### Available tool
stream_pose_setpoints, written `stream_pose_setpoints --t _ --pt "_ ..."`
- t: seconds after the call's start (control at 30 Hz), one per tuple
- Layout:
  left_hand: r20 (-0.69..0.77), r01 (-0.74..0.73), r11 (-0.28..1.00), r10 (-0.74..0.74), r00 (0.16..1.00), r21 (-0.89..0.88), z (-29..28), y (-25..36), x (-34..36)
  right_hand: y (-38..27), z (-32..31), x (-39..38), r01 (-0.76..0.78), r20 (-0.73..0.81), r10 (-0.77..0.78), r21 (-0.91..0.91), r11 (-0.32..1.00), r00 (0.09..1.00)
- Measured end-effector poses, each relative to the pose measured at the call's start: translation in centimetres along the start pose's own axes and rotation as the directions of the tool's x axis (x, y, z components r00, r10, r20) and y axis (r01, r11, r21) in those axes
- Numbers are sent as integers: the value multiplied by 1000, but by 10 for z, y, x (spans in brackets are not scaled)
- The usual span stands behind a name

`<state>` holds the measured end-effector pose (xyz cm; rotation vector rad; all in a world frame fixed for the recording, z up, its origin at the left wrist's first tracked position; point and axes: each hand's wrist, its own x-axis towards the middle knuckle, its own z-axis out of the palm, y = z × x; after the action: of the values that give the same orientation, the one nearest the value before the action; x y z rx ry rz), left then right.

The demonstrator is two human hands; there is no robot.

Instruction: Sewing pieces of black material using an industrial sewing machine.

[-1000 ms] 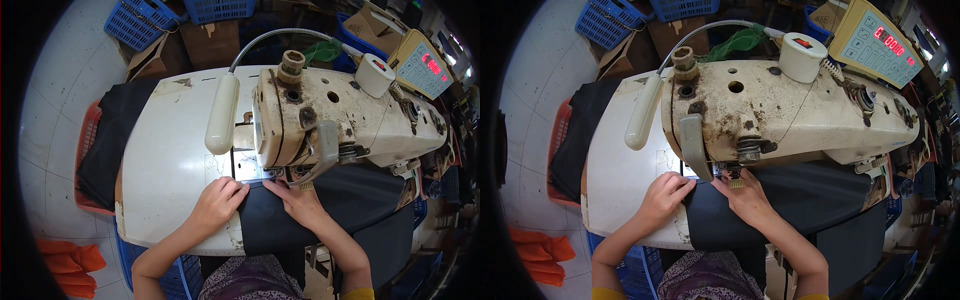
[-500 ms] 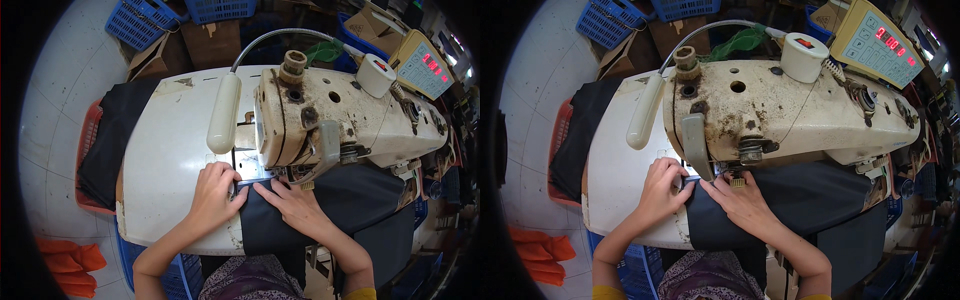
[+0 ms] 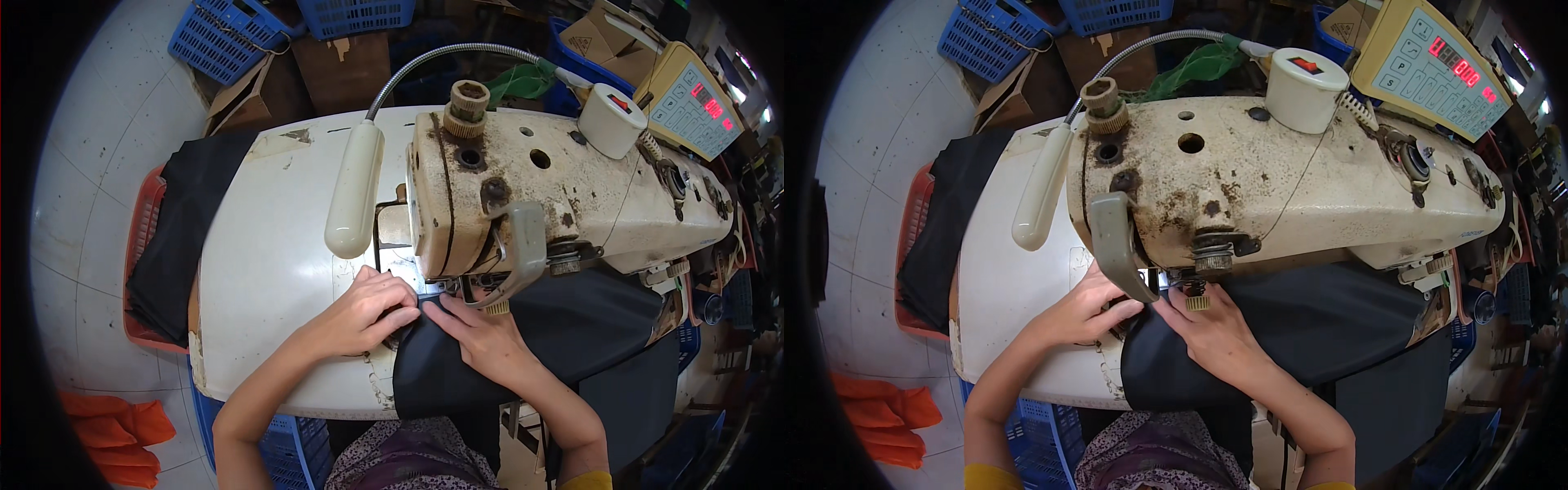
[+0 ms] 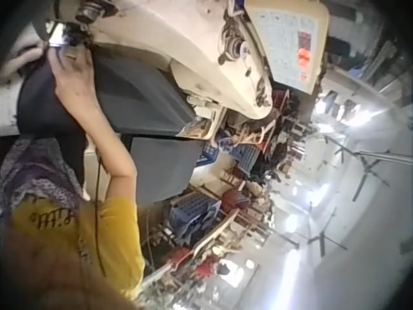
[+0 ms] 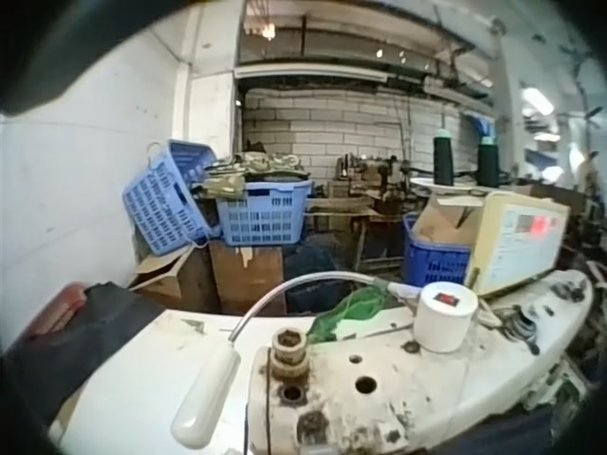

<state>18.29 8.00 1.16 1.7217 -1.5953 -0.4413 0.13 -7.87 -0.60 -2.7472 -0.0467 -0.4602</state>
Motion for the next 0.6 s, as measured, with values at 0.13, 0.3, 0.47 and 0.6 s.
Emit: stream_pose_setpoints --t 0.13,0.3,0.47,0.6 --pt "-18 -2 1000 2 1000 -21 0 0 -1 2 4 -4 -17 -92 20 34 999 996" --pt "-96 29 995 -37 995 -90 8 1 -1 3 4 -3 -14 -102 16 21 1000 995" --pt "-127 225 965 -242 962 -133 11 12 10 3 6 -5 -16 -116 23 64 998 993" --pt "-89 421 885 -444 891 -199 7 26 24 4 7 -5 -1 -140 8 49 999 990"
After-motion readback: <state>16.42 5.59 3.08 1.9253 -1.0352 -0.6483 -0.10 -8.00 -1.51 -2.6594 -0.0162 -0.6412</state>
